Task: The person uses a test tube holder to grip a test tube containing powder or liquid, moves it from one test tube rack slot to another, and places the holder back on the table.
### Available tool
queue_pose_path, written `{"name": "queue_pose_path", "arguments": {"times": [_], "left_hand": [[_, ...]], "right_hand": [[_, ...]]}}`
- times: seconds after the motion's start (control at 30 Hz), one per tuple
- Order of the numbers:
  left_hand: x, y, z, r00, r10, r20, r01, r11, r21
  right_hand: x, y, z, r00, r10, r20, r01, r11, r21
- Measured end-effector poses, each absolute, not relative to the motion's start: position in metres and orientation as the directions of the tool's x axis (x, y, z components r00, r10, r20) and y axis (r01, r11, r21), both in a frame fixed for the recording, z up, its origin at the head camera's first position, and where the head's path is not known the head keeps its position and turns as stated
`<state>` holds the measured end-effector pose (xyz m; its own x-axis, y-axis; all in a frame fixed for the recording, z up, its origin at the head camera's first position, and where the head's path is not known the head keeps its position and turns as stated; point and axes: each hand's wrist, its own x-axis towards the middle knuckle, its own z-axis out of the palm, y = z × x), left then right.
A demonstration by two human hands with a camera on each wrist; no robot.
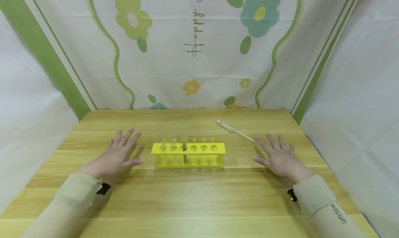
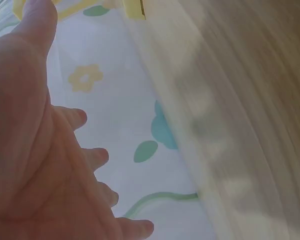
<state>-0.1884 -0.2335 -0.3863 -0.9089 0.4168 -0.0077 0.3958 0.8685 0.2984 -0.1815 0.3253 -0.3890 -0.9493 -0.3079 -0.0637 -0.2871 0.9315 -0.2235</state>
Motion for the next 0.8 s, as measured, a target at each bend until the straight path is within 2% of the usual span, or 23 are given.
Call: {"name": "queue_pose_path", "arguments": {"times": [0.17, 0.27, 0.37, 0.5, 0.8], "left_hand": [[-0.188, -0.225, -0.387, -0.882, 0.47, -0.034, 0.399, 0.783, 0.477], [-0.191, -0.217, -0.391, -0.864, 0.5, -0.06, 0.36, 0.698, 0.619], [-0.195, -0.208, -0.395, -0.867, 0.49, -0.088, 0.288, 0.638, 0.714], [-0.199, -0.198, -0.4, -0.887, 0.451, -0.097, 0.206, 0.576, 0.791], [-0.201, -0.179, -0.404, -0.908, 0.418, -0.043, 0.172, 0.464, 0.869]], "right_hand": [[-0.186, 0.323, -0.386, -0.936, -0.349, 0.053, -0.353, 0.921, -0.163], [-0.192, 0.318, -0.381, -0.92, -0.373, 0.123, -0.388, 0.912, -0.134], [-0.198, 0.312, -0.374, -0.92, -0.372, 0.122, -0.388, 0.909, -0.151], [-0.209, 0.302, -0.37, -0.929, -0.361, 0.075, -0.369, 0.91, -0.189], [-0.24, 0.281, -0.369, -0.919, -0.392, 0.034, -0.389, 0.892, -0.232]]}}
